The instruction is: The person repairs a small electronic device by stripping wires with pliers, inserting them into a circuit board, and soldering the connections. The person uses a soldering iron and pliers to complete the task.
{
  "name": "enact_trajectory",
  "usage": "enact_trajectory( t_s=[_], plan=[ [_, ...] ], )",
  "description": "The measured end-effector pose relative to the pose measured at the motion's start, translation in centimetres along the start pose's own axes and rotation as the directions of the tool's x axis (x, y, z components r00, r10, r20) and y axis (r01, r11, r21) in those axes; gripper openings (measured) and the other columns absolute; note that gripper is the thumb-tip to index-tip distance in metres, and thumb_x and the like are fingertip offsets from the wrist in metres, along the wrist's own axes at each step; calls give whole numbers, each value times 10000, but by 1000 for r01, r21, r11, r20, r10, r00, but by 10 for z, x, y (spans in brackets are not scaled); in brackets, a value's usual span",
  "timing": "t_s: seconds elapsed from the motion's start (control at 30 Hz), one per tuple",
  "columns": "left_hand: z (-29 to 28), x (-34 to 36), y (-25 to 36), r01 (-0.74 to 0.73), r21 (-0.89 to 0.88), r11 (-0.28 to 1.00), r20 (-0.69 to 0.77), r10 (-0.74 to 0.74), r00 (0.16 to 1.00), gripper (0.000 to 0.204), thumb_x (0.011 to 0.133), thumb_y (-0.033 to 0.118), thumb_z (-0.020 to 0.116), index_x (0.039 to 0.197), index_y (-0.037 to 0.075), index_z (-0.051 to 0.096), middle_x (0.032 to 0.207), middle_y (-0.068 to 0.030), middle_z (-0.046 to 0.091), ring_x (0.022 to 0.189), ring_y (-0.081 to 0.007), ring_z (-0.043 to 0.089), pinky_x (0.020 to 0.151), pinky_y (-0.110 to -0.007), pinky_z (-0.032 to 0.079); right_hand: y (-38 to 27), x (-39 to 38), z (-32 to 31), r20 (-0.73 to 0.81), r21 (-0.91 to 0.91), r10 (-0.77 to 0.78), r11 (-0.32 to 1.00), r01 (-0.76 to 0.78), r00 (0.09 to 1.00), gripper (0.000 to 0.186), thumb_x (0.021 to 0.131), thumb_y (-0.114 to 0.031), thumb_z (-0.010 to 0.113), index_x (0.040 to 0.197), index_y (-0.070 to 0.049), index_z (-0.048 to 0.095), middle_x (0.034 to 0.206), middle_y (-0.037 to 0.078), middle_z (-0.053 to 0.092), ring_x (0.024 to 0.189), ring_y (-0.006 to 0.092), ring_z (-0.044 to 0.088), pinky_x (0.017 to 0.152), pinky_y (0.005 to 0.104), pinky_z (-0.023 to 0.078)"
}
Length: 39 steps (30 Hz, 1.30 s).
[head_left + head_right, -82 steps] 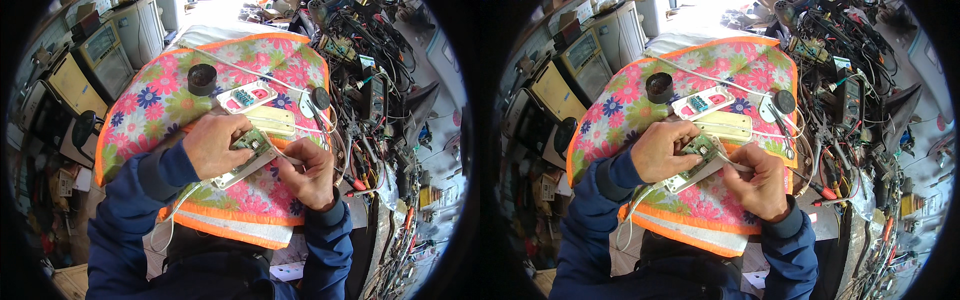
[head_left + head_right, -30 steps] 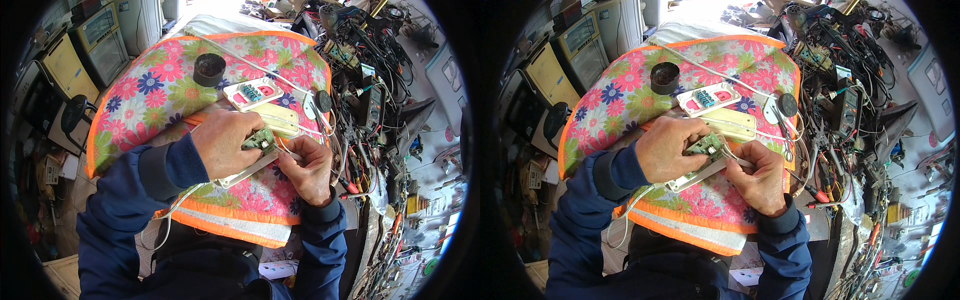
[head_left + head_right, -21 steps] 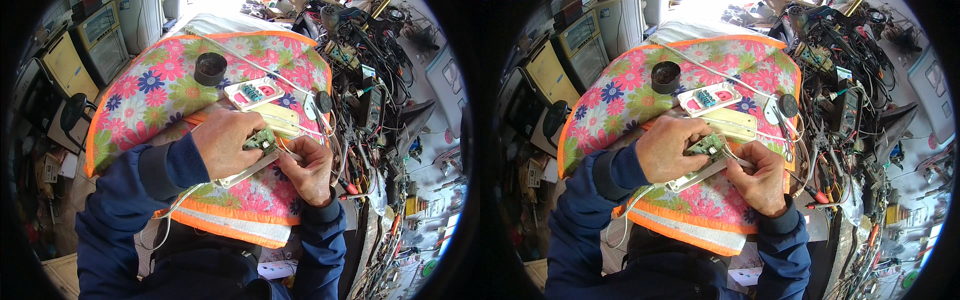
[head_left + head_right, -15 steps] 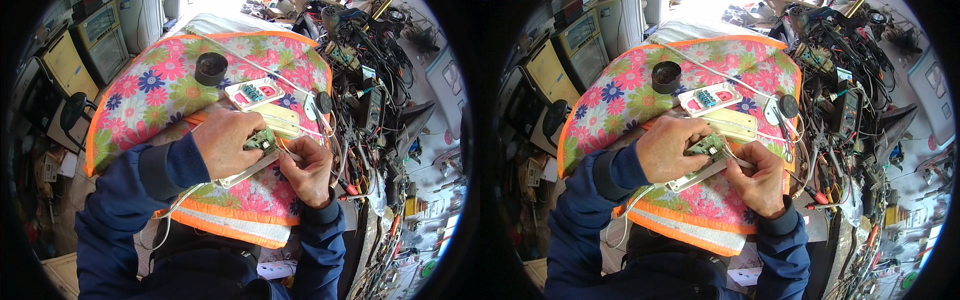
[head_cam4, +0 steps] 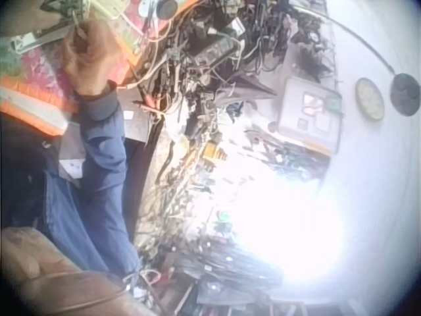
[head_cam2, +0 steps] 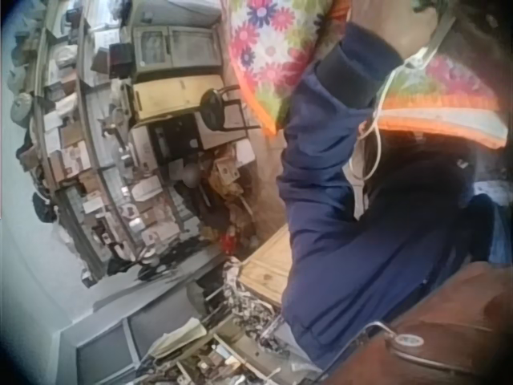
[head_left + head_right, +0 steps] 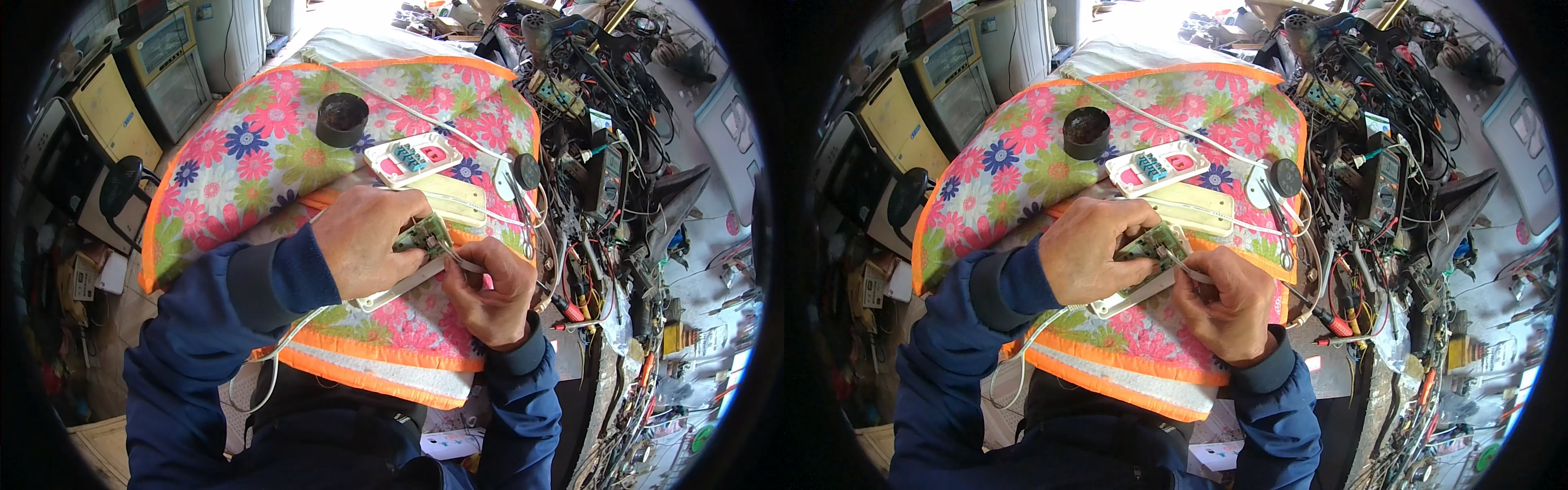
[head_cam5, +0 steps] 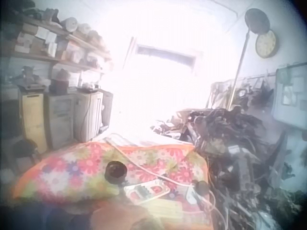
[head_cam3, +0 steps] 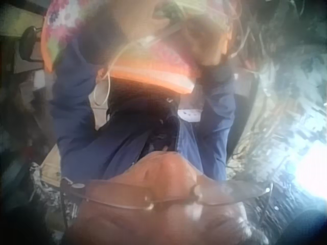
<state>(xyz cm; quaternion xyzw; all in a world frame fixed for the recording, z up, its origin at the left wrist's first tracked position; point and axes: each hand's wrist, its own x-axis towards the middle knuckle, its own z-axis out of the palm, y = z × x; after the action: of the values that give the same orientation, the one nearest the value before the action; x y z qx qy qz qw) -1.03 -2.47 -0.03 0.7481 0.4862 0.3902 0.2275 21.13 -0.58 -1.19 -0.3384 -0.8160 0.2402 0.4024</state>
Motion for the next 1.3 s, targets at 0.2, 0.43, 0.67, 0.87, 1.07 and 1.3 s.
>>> enact_trajectory(
  t_s=[0.2,0.43,0.67,0.87,1.07,1.3],
  plan=[
    [-5,3,6,58,-30,998,63,-56,996,322,783,64,781,1080,-8,681,785,-127,659,706,-182,649,653,-343,504,7,1,1,-22,-259,-369,900,351,929,232,718,47,805,869,-41,653,677,93,602,555,258,609,513,339,463],
    [-11,3,13,233,-263,936,233,-173,957,321,834,5,813,1126,-20,681,993,-45,706,926,-71,645,836,-269,537,0,-3,5,-72,-326,-506,826,459,860,287,688,32,792,918,-33,633,669,67,529,556,254,572,517,379,452],
    [-7,2,11,232,-233,944,211,-184,960,344,824,29,829,1127,-16,672,982,-36,699,907,-58,633,825,-266,536,-2,-7,1,-82,-274,-394,892,360,915,247,733,24,795,918,-37,643,672,70,557,570,229,594,527,355,462],
    [-6,3,15,211,-79,974,125,-201,972,378,808,90,841,1119,-32,665,844,-48,681,734,-80,602,659,-286,513,-8,-8,-18,-34,427,195,890,-162,980,82,934,-22,737,958,8,665,807,30,698,717,58,620,608,247,485],
    [-4,2,5,85,221,971,17,-91,996,431,802,214,859,1109,-38,690,839,-117,682,703,-185,667,661,-320,550,16,0,-27,56,885,278,431,-177,959,66,959,-16,680,1018,-2,655,866,89,713,714,160,676,677,294,538],
    [-8,4,14,-26,183,983,-81,42,996,376,855,208,844,1113,-28,705,901,-101,697,765,-158,689,689,-285,553,28,2,-20,43,909,280,388,-154,959,90,944,-15,710,1034,-7,701,967,98,721,923,227,705,875,400,590]
  ],
)
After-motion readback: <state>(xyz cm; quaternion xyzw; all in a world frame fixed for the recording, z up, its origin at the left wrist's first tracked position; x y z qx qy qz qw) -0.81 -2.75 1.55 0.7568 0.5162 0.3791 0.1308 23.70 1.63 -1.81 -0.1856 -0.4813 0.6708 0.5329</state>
